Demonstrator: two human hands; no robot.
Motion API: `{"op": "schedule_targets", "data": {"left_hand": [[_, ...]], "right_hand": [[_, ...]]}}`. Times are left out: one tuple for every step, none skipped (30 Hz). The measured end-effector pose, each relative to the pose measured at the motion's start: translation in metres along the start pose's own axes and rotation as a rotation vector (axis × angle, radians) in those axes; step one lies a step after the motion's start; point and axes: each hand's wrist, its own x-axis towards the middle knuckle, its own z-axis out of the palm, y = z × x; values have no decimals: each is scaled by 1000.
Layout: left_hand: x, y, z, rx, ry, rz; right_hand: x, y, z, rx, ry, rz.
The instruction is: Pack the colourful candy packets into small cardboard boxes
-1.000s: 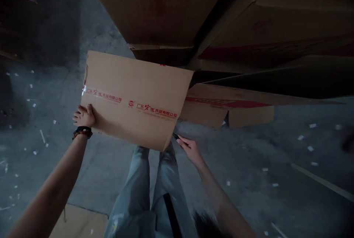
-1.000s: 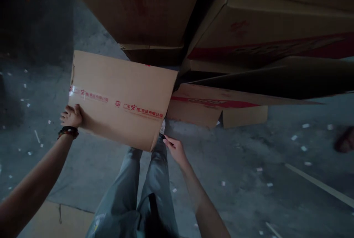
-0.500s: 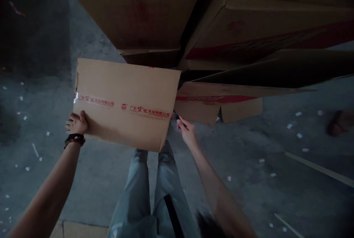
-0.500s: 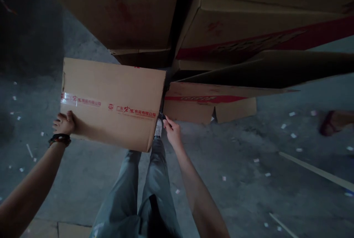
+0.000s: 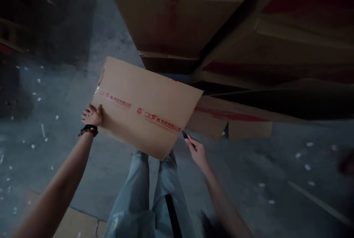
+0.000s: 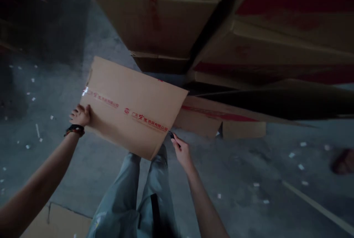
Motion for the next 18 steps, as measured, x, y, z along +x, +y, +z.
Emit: {"op": "schedule_targets", "data": {"left_hand": [[2, 0, -1, -15, -3, -12], [4, -1, -2, -31, -6, -28], [6, -1, -3, -45, -7, -42], [9, -2, -4, -52, -3, -51], [10, -4, -5, -54, 8, -54], [12, -5, -5, -52, 21, -47], [13, -7, -5, -43, 33, -32], [15, -9, -5, -30, 41, -8], [16, -11, -4, -14, 40, 21], [16, -13, -4, 0, 37, 51], [17, -15, -3, 13, 33, 79], [18, -16, -3, 22, 32, 100], [19, -17, -2, 25, 28, 113], [19, -18, -2, 24, 26, 120], [20, -18, -1, 19, 25, 122], [21, -18, 0, 16, 27, 121], [22, -19, 1, 13, 28, 121], [23, -19, 2, 11, 35, 121]], "right_hand": [[5, -4, -1, -15, 13, -11], [11, -8, -3, -31, 17, -26], [18, -12, -3, -44, 14, -40], [23, -15, -3, -49, 5, -44], [26, -17, -2, -46, -8, -28], [25, -17, 0, -39, -24, 7], [22, -14, 4, -31, -33, 54], [15, -11, 8, -26, -31, 98], [5, -7, 13, -26, -22, 131], [-5, -2, 19, -31, -5, 148], [-15, 1, 25, -35, 22, 155], [-24, 4, 31, -32, 52, 164], [-32, 5, 37, -20, 82, 188], [-37, 6, 42, 6, 101, 225], [-40, 6, 46, 39, 108, 265], [-42, 5, 49, 75, 105, 301], [-44, 5, 51, 109, 96, 326], [-45, 5, 53, 134, 87, 338]]}}
